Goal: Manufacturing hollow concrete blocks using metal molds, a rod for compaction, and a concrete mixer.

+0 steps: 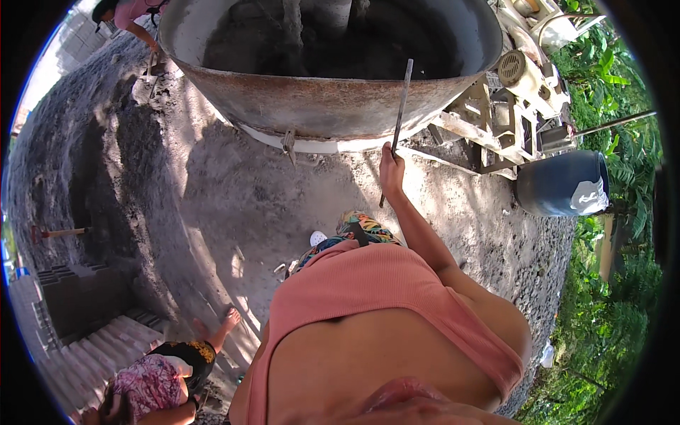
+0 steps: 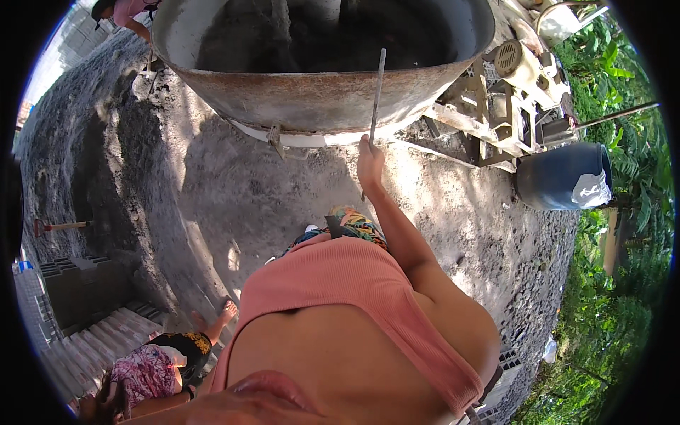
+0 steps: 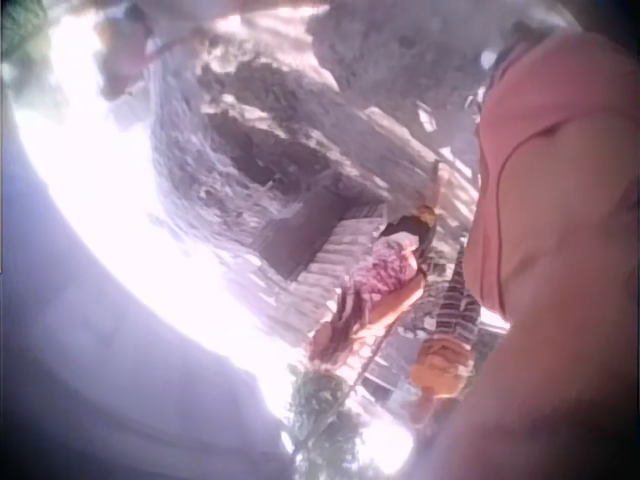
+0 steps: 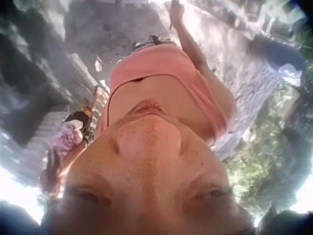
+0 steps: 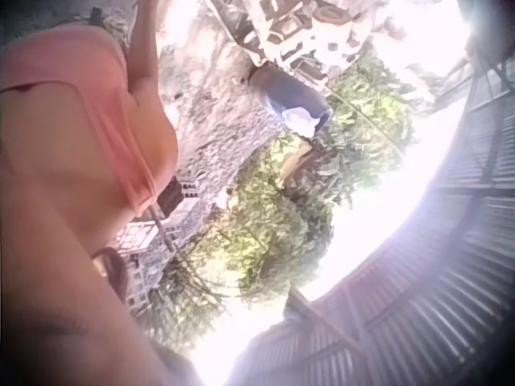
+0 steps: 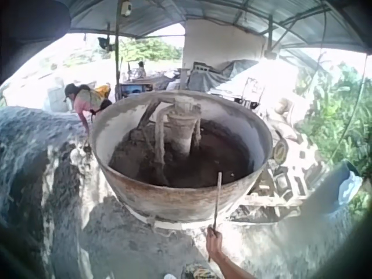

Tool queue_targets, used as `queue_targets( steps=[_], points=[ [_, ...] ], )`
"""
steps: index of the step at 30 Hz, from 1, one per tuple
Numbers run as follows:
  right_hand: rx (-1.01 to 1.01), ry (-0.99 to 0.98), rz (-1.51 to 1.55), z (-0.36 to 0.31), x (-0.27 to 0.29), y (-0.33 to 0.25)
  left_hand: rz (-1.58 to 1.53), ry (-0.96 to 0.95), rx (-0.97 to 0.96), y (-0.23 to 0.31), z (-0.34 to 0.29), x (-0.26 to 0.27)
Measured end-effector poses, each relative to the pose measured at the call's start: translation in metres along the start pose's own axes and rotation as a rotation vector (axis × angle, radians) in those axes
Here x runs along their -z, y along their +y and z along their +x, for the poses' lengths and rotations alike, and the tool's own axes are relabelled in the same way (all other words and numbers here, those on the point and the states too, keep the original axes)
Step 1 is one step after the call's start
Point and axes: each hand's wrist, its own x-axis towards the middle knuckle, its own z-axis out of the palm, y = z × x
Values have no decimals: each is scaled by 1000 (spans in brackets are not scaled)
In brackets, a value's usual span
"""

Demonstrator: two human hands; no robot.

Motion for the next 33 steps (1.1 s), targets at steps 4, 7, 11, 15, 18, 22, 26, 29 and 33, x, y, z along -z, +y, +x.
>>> queue_targets(
  steps=[4, 7, 11, 15, 18, 22, 26, 29, 33],
  points=[
    [116, -28, 291, -7, -6, -3, -27, -12, 88, 0, -27, -7],
    [-43, -70, 109, 27, 13, 11, 14, -17, 85, 30, -33, 3],
    [-183, -119, 110, 70, 22, 29, 87, -44, 86, 82, -44, 11],
    [-164, -271, -3, 98, 59, 16, 156, -58, 109, 141, -65, 16],
    [10, -331, -139, 136, 105, 6, 203, -60, 90, 191, -80, 25],
    [-125, -132, -194, 205, 192, -18, 246, -59, 37, 259, -95, 29],
    [-25, 109, -320, 257, 274, -62, 245, -48, -123, 355, -83, 22],
    [46, 154, 57, 293, 307, -69, 216, -45, -289, 431, -51, -9],
    [-20, 130, 797, 302, 281, -119, 115, -31, -417, 531, -25, -45]
  ],
)
